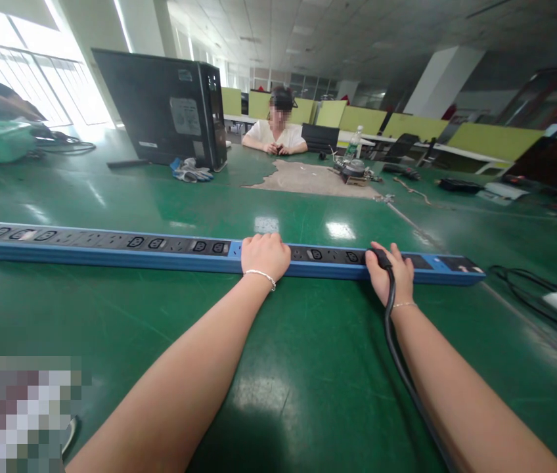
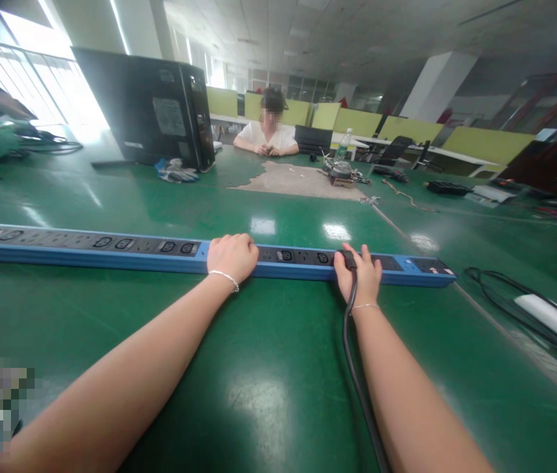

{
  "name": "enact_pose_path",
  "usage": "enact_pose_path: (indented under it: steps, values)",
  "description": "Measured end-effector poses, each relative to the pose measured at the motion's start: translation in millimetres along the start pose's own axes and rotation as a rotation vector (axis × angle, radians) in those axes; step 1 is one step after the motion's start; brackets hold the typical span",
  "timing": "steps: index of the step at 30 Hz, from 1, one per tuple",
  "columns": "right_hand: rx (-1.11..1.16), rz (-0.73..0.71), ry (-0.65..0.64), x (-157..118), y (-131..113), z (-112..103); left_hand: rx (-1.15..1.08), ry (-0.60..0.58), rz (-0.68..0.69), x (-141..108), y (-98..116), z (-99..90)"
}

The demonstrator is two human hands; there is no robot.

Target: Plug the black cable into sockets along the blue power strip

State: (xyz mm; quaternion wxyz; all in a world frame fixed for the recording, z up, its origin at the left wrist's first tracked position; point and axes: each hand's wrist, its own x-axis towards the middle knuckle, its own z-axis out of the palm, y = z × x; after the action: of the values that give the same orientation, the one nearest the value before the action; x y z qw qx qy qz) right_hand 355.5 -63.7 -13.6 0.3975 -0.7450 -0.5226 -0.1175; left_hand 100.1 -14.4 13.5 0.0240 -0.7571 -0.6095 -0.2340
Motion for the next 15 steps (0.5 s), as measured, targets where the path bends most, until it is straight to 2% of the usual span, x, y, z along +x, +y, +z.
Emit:
enact_pose_path:
  steps: [3,7,9,11,12,15]
  values:
    - [-0.01,0.01,-0.005,-2.6,0.5,2.0,0.004,-0.001,-0.003,0.2,0.2,-0.4]
    - [0.104,-0.025,0.003,-0.7,-3.3,-0.9,0.004,-0.029,-0.022,0.3,0.7,-2.1]
    - [0.262,0.015,0.078,5.3,-5.4,-6.6,-0.008,-0.031,-0.017,0.3,0.5,-2.0]
    - [0.459,0.102,0.228,13.6,-2.2,-15.3,-0.016,-0.019,-0.01,0.4,0.1,-1.3]
    - [0.513,0.122,0.264,17.9,2.9,-20.1,-0.014,-0.012,-0.009,0.4,-0.1,-1.0]
    - [0.464,0.121,0.327,27.6,32.8,-33.1,0.008,-0.002,-0.014,0.4,0.0,-0.8]
